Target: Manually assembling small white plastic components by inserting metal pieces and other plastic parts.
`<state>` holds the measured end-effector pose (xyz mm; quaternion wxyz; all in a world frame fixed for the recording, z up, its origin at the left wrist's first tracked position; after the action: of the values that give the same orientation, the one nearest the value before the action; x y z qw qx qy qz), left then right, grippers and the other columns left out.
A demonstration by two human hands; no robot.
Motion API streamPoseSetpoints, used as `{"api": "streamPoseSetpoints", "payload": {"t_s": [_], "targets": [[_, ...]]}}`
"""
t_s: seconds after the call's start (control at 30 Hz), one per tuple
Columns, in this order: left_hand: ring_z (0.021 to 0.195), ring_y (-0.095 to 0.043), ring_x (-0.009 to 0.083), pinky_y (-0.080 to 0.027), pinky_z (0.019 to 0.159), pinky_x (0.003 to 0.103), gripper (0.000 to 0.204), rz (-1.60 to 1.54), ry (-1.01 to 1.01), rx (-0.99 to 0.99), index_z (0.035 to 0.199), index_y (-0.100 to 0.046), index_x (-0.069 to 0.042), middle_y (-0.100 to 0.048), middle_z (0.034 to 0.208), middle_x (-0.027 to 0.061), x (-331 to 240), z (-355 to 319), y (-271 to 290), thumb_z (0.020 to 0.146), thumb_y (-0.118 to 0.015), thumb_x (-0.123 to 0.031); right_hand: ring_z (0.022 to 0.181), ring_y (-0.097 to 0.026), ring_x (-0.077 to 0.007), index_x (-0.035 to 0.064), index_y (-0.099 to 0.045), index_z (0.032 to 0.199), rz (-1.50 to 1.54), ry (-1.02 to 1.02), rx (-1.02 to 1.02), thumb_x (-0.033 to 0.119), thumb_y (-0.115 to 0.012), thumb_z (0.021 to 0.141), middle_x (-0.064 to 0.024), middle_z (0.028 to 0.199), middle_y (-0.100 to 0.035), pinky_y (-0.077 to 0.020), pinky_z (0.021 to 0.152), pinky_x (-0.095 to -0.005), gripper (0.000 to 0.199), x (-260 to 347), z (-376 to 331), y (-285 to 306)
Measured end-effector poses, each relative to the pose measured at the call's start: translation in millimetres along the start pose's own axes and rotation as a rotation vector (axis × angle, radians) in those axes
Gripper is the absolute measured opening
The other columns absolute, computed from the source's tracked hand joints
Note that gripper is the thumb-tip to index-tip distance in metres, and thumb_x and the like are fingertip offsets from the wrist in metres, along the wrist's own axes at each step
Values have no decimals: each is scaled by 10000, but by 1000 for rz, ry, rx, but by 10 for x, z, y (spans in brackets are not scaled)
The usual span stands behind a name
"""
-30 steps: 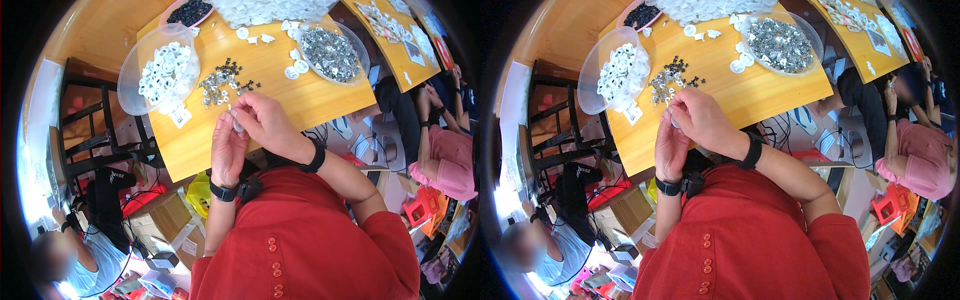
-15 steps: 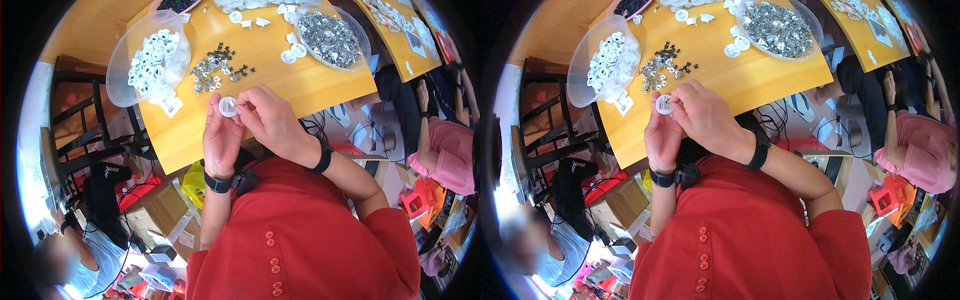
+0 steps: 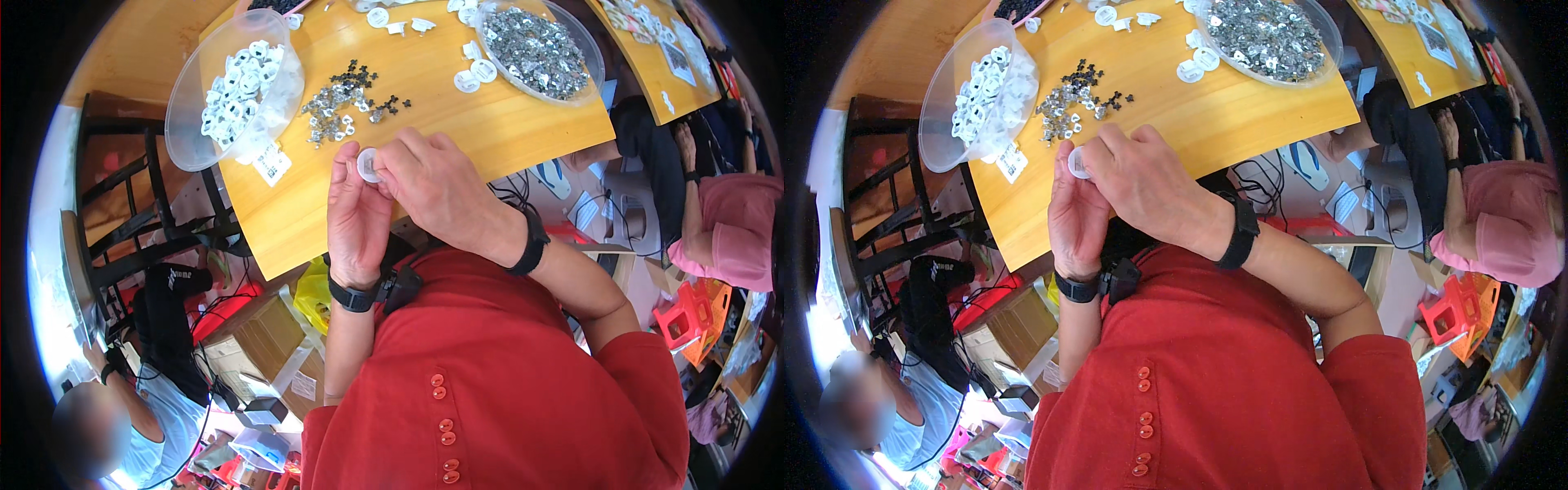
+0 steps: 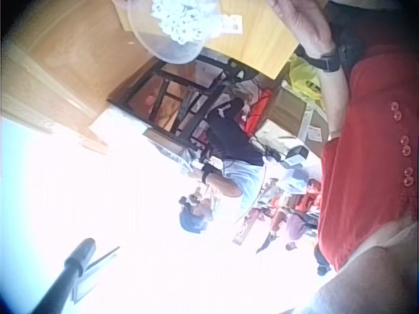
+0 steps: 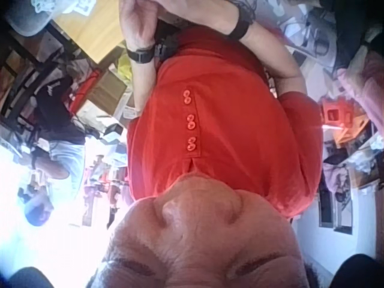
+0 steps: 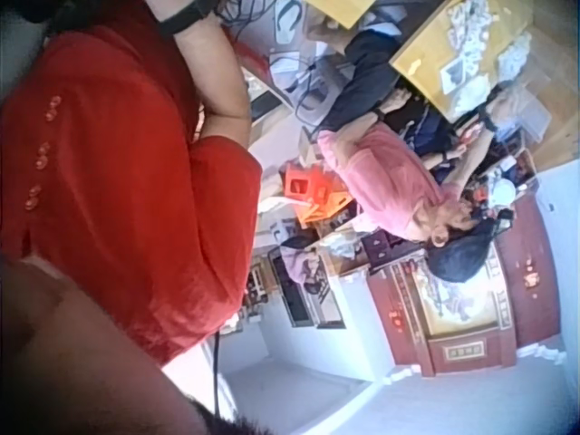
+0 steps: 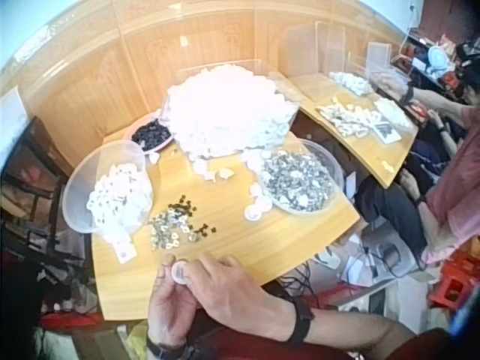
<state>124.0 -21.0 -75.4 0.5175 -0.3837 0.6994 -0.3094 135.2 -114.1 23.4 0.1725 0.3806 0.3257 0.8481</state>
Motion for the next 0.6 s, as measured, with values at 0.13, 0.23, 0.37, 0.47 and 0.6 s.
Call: {"api": "streamPoseSetpoints", "payload": {"t_s": [0.13,0.23,0.37,0.47,0.6], "targets": [[925,-545,127,-453,805,260,278,22,-3,2,1204,-467,-95,-576,1025,34,13,-5,-4,937,-533,-140,709,-530,-244,54,-514,853,24,32,41,94,-549,776,-90,790,-509,-398,607,-342,93,23,1,23],[935,-546,129,-454,809,258,301,-1,-17,-9,1218,-453,-88,-577,1028,37,-12,-32,-23,932,-537,-122,722,-551,-255,35,-533,883,202,-119,-31,87,-565,795,-94,792,-528,-424,612,-355,107,-72,-29,63],[950,-544,131,-456,823,261,327,-18,19,35,1235,-439,-85,-575,1034,47,4,-35,-33,925,-542,-106,668,-595,-220,2,-588,908,487,-388,-65,112,-620,819,-89,756,-588,-471,588,-336,145,-302,-75,50],[962,-541,140,-460,828,265,347,0,20,-14,1250,-428,-83,-566,1051,56,24,1,28,923,-543,-100,575,-597,-143,-16,-618,849,846,-554,-8,124,-655,816,-80,688,-618,-473,541,-280,148,-468,-107,-211],[983,-526,149,-441,850,273,353,-20,-16,29,1260,-420,-67,-548,1076,57,-38,20,22,936,-530,-152,675,-592,-56,-35,-612,937,876,-590,85,89,-618,865,-33,758,-639,-476,599,-200,144,-492,-67,-292]]}}
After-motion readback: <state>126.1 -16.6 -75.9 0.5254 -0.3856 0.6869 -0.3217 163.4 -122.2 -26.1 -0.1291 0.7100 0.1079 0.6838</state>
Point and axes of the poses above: each hand's wrist, its own z-axis towards the middle knuckle, its own y-axis out of the back of the hand, x = y × z, the point moved 9 cm from there along z, towards the middle knuckle
